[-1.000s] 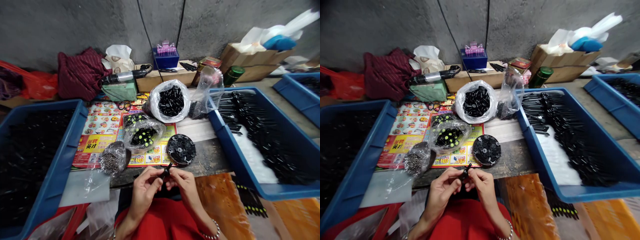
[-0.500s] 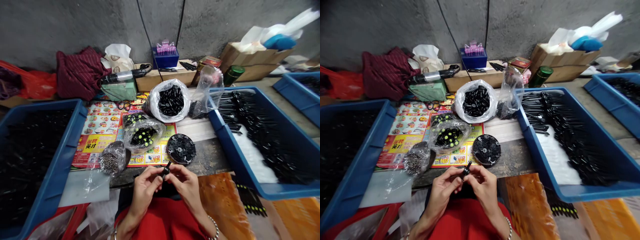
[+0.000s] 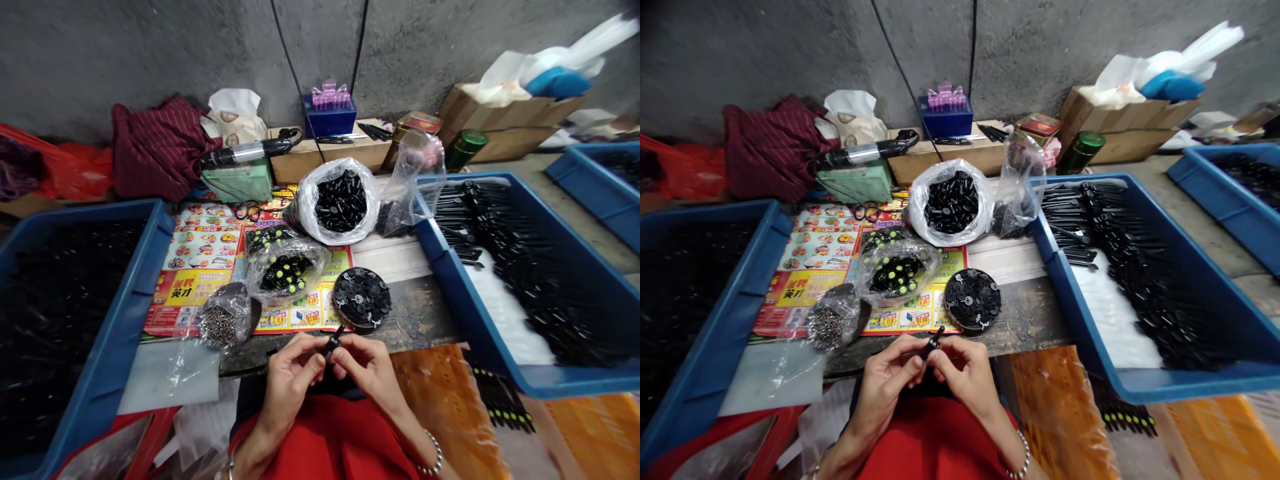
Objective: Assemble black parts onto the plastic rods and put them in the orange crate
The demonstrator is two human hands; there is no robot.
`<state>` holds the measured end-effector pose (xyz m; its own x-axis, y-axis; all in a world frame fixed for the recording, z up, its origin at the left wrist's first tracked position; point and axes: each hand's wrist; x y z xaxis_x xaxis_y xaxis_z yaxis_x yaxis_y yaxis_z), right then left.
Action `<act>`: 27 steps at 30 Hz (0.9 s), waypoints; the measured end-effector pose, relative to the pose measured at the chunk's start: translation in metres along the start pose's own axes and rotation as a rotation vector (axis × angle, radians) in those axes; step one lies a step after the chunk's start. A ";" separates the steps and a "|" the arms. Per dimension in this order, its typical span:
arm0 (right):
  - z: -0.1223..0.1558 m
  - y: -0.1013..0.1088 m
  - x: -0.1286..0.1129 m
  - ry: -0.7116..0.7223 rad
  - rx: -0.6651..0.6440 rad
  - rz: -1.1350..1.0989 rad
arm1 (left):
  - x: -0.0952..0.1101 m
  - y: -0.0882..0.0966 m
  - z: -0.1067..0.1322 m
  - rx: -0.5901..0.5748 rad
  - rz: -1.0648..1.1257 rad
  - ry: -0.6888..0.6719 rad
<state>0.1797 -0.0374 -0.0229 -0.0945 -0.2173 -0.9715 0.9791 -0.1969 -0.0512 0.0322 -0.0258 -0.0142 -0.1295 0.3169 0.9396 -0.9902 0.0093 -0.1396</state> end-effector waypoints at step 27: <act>-0.010 0.008 0.000 -0.102 0.009 -0.088 | -0.002 -0.003 -0.001 -0.009 0.047 0.182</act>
<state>0.1895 -0.0294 -0.0255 -0.1981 -0.2946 -0.9349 0.9645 -0.2283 -0.1325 0.0358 -0.0253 -0.0160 -0.1630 0.4838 0.8599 -0.9826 -0.0009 -0.1858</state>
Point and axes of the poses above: each hand's wrist, its own z-axis away from the middle knuckle, its own y-axis out of the back of the hand, x = y × z, and after that the axes turned 8 degrees about x, right-handed
